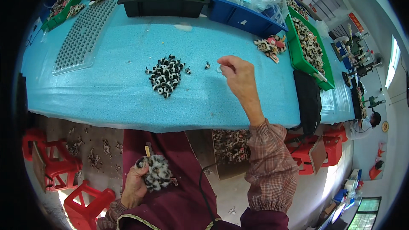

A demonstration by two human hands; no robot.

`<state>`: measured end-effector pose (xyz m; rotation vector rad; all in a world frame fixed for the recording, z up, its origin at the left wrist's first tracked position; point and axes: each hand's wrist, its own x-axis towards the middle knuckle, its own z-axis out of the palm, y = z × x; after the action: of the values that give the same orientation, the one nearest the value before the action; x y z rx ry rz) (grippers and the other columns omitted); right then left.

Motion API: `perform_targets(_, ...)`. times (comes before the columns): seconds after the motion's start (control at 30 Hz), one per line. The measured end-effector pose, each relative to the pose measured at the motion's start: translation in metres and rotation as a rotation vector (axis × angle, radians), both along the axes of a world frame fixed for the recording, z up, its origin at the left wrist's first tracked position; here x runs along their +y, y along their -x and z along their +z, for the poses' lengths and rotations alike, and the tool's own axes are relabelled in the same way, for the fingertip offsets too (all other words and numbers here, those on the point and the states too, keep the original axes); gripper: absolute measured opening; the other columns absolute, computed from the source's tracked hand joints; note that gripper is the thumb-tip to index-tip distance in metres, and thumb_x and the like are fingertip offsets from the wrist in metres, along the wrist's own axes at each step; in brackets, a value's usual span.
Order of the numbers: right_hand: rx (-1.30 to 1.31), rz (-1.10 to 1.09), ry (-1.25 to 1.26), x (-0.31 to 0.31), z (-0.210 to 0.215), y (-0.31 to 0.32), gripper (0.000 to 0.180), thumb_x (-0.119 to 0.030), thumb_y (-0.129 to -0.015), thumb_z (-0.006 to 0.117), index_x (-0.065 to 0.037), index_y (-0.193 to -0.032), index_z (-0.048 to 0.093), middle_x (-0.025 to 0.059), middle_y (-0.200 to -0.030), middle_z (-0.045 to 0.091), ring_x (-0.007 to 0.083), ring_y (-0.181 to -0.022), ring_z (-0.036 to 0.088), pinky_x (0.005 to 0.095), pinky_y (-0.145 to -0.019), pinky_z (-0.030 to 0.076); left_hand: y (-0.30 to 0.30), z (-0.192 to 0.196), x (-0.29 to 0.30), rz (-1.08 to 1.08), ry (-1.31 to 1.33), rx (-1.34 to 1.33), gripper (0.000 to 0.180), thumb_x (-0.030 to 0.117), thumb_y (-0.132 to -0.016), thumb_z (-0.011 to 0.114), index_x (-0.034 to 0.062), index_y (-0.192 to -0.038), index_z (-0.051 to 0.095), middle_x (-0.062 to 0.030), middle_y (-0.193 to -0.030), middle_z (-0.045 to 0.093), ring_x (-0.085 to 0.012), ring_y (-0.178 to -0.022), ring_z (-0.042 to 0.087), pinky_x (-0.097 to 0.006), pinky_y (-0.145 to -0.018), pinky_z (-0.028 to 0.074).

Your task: Assembling plastic eye components and attaching them to leopard-print plush toy fabric.

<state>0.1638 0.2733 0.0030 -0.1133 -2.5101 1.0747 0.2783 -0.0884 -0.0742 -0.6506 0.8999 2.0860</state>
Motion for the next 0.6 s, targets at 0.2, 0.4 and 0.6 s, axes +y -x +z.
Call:
perform_targets(0.2, 0.006, 0.273, -0.45, -0.002, 0.005, 0.029, 0.022, 0.002, -0.078, 0.061, -0.01, -0.094, 0.068, 0.0061, -0.093, 0.063, 0.0235, -0.087, 0.06, 0.0346, -0.074, 0.05, -0.002, -0.013, -0.006, 0.02, 0.042, -0.04, 0.022, 0.008, -0.085, 0.06, -0.0033, -0.104, 0.06, -0.0121, -0.093, 0.067, -0.0228, -0.081, 0.067, -0.036, -0.076, 0.055)
perform_targets(0.4, -0.109, 0.406, -0.661, 0.012, 0.0, 0.042, 0.019, -0.001, -0.077, 0.063, -0.012, -0.092, 0.068, 0.004, -0.093, 0.063, 0.0228, -0.092, 0.058, 0.0347, -0.08, 0.05, -0.002, -0.022, -0.012, 0.058, 0.044, -0.042, 0.021, 0.008, -0.085, 0.06, -0.0023, -0.103, 0.061, -0.011, -0.092, 0.067, -0.0218, -0.079, 0.066, -0.036, -0.074, 0.055)
perform_targets(0.6, -0.209, 0.314, -0.605, 0.004, 0.002, 0.037, 0.017, -0.007, -0.077, 0.065, -0.013, -0.093, 0.067, 0.0023, -0.094, 0.063, 0.0227, -0.091, 0.06, 0.035, -0.079, 0.05, -0.004, -0.025, -0.011, 0.076, 0.017, -0.072, 0.02, 0.007, -0.085, 0.06, -0.0019, -0.102, 0.061, -0.0109, -0.092, 0.067, -0.0218, -0.08, 0.066, -0.036, -0.074, 0.055)
